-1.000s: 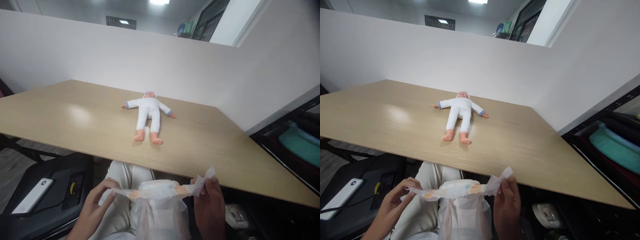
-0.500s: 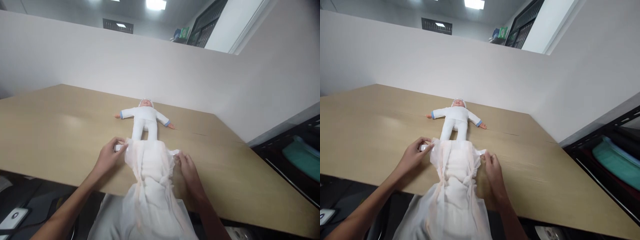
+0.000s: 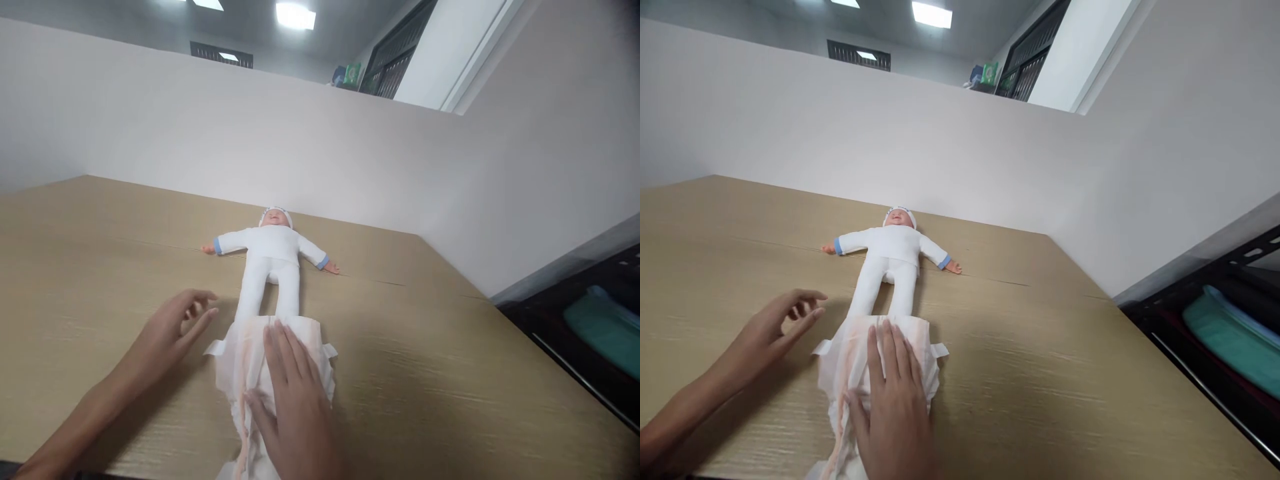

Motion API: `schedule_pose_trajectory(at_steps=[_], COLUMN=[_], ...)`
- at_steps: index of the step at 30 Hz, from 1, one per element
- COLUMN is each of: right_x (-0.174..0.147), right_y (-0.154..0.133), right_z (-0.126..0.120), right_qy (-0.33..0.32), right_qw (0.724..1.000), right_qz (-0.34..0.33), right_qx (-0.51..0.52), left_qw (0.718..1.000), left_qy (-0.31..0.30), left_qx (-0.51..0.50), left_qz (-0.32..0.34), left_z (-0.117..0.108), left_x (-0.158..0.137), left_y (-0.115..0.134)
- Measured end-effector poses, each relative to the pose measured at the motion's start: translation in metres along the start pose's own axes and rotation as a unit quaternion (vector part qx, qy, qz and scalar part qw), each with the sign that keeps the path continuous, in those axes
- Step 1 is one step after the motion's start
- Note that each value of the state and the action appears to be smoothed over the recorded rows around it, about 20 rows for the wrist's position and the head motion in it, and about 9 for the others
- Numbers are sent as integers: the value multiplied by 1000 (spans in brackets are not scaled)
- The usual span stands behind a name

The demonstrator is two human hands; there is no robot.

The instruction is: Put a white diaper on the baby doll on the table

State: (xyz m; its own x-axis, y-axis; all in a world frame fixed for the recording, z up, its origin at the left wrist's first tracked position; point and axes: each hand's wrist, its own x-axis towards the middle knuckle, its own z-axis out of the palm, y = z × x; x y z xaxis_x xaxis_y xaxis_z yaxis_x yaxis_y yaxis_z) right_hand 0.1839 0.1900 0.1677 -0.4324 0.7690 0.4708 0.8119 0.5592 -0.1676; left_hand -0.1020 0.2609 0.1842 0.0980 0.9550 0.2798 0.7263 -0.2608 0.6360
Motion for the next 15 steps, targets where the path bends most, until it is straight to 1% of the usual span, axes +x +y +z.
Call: schedule_pose_trajectory(at_steps=[1, 2, 4, 5, 7, 10, 13, 15], right_x=[-1, -5, -18, -26, -38, -48, -50, -49], right_y=[-3, -5, -11, -14, -19, -24, -24, -23], right_z=[5, 11, 21, 26, 34, 43, 52, 60], right_qy=[-6, -11, -13, -12, -13, 3, 78, 126], right_qw=[1000, 1000, 1000, 999, 999, 999, 996, 991], right_qz=[-2, -11, -28, -34, -39, -44, -45, -46], right_qx=[0, 2, 5, 7, 5, -1, -6, -5], left_qw=[998, 990, 956, 935, 898, 859, 823, 802], left_qy=[-14, -40, -101, -126, -162, -206, -233, -241], left_qx=[26, 55, 129, 171, 245, 300, 317, 307], left_qz=[62, 127, 244, 283, 329, 360, 410, 453], left_z=[0, 1, 6, 9, 18, 32, 44, 51], left_x=[8, 15, 29, 35, 47, 62, 75, 80], left_y=[2, 5, 11, 15, 22, 34, 43, 48])
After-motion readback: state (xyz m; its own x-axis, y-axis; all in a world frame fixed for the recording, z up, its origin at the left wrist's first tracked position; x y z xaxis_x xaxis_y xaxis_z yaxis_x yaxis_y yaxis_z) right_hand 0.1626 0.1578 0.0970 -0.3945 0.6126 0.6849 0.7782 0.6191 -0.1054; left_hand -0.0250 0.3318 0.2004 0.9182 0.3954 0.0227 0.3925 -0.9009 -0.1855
